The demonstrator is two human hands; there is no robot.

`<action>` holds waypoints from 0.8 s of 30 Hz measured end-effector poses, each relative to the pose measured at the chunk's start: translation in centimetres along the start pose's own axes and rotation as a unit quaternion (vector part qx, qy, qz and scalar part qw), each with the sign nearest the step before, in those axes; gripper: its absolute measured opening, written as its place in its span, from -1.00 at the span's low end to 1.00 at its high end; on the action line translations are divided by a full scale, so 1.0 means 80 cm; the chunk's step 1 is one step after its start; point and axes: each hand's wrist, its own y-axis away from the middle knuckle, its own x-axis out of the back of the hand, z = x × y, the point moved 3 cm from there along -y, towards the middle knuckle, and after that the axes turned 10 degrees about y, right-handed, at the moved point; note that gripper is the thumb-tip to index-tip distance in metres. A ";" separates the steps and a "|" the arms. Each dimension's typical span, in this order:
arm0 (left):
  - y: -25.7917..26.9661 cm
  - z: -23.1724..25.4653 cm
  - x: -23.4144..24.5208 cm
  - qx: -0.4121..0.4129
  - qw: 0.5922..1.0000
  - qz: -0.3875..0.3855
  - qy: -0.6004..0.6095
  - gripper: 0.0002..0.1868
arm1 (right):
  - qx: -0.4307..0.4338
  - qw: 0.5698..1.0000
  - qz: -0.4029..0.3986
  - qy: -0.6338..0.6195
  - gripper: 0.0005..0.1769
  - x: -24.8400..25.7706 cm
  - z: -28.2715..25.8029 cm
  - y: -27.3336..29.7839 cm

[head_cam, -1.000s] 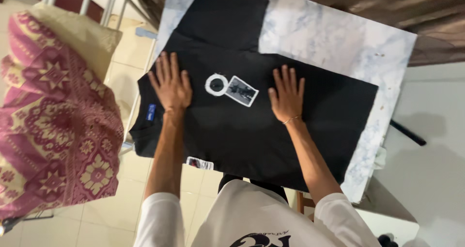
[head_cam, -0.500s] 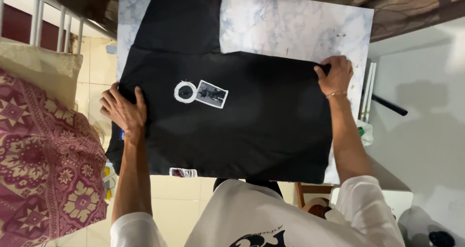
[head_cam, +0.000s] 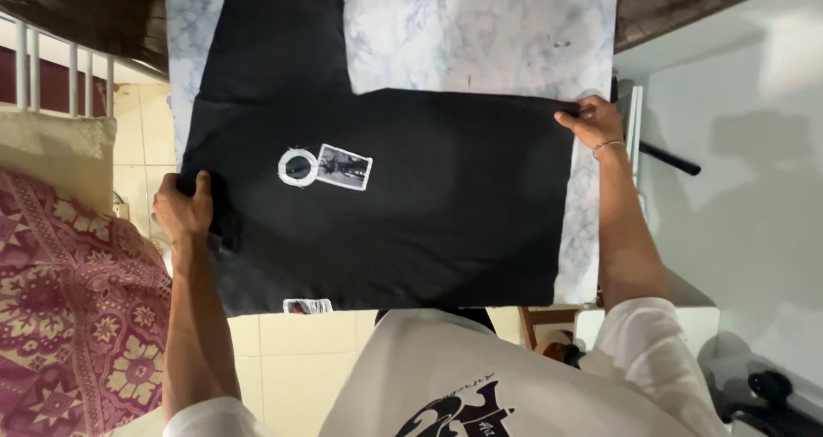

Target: The person picks up a black t-shirt from a chair, spreads it flat on a table, and folds it into a small rectangle before placing it inside a suitcase.

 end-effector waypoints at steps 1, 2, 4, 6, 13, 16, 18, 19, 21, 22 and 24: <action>0.000 -0.001 -0.001 0.004 1.000 -0.003 -0.004 -0.46 | -0.029 0.999 -0.014 -0.038 -0.58 -0.003 0.010 0.004; 0.000 -0.001 -0.002 0.009 1.000 -0.006 -0.008 -0.46 | -0.058 0.995 -0.028 -0.076 -0.62 -0.007 0.019 0.010; -0.001 -0.001 -0.004 0.000 1.000 0.003 -0.009 -0.48 | -0.089 0.985 -0.030 -0.143 -0.65 -0.016 0.028 0.013; -0.001 -0.003 -0.009 0.001 1.000 0.003 -0.013 -0.50 | -0.101 0.975 -0.007 -0.196 -0.68 -0.029 0.039 0.017; 0.002 -0.021 -0.032 0.002 1.000 0.013 0.016 -0.58 | -0.036 0.980 0.114 -0.162 -0.74 -0.029 0.034 0.010; 0.004 -0.026 -0.044 -0.018 0.998 0.014 0.063 -0.62 | -0.118 0.978 0.104 -0.139 -0.76 -0.025 0.026 0.012; 0.004 -0.027 -0.044 -0.018 0.995 0.007 0.093 -0.63 | -0.104 0.980 0.120 -0.123 -0.76 -0.020 0.020 0.012; 0.004 -0.025 -0.047 -0.005 0.994 0.002 0.105 -0.63 | -0.094 0.982 0.124 -0.107 -0.73 -0.016 0.017 0.009; 0.007 -0.018 -0.050 0.005 0.994 -0.005 0.111 -0.63 | -0.076 0.986 0.128 -0.076 -0.68 -0.009 0.016 0.004; 0.009 -0.014 -0.049 0.002 0.994 -0.007 0.105 -0.63 | -0.071 0.991 0.109 -0.036 -0.69 -0.005 0.016 0.000; 0.011 -0.008 -0.048 0.005 0.995 -0.011 0.101 -0.63 | -0.060 0.995 0.069 0.042 -0.66 -0.001 0.016 -0.008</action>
